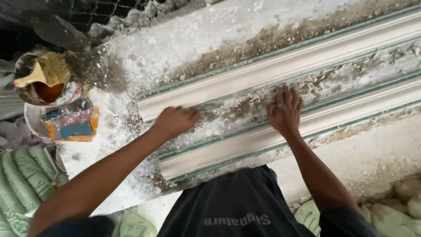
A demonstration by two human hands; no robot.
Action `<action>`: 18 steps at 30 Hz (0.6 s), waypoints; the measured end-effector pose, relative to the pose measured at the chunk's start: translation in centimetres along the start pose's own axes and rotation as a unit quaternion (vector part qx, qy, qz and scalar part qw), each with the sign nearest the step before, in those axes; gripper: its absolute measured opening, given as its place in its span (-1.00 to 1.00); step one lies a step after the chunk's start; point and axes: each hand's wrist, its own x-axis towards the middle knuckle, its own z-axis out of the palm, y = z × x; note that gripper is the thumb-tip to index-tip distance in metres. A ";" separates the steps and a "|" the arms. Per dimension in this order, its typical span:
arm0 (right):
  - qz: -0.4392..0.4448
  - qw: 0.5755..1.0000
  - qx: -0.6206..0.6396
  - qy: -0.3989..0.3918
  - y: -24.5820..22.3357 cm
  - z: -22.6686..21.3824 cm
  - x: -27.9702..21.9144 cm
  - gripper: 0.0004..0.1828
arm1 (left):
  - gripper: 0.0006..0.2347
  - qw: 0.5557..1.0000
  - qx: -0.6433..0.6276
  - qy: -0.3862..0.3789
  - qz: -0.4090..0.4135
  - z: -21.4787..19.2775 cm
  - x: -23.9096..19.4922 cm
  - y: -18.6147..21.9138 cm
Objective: The person uses a small metal scraper to remove dried white residue from the surface of several long, white decorative moldings. They hold the moldings steady with one hand while scraping along their length with the other.
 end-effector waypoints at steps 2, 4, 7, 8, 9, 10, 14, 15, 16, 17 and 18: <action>-0.002 1.000 -0.003 0.009 0.1 0.1 -0.1 -0.30 | -0.74 1.000 -0.006 0.027 0.013 1.7 4.8 1.9; -0.003 1.000 -0.007 0.024 0.3 0.6 0.0 -0.30 | -0.76 0.998 -0.007 0.057 0.028 1.7 8.6 3.2; -0.012 0.999 -0.022 0.027 1.2 1.6 -0.1 -0.33 | -0.75 0.996 -0.034 0.078 0.031 0.5 11.5 4.2; -0.015 0.999 -0.019 0.027 1.5 1.6 -0.4 -0.35 | -0.73 0.995 -0.047 0.081 0.019 0.6 11.2 4.3; -0.018 0.999 -0.017 0.026 1.9 1.8 -0.6 -0.37 | -0.71 0.995 -0.059 0.085 0.006 0.7 11.0 4.3; -0.017 0.999 -0.016 0.023 1.4 1.3 -0.5 -0.37 | -0.71 0.995 -0.061 0.082 0.006 -0.1 9.1 3.8; -0.021 0.999 -0.002 0.027 0.3 0.4 0.1 -0.33 | -0.66 0.999 -0.042 -0.010 -0.028 -1.4 4.5 2.3; -0.018 0.999 -0.012 0.027 0.2 0.4 0.3 -0.32 | -0.63 0.999 -0.024 -0.004 -0.039 -1.2 4.0 2.2; -0.015 0.999 -0.014 0.026 0.4 0.6 0.3 -0.32 | -0.63 0.999 -0.026 -0.004 -0.036 -0.8 6.3 2.9; -0.012 1.000 -0.012 0.022 0.5 0.7 0.2 -0.30 | -0.76 0.999 -0.022 0.029 -0.017 -0.4 8.5 3.6; -0.009 1.000 -0.011 0.017 0.5 0.8 0.0 -0.28 | -0.86 0.998 -0.019 0.062 0.002 0.0 10.5 4.4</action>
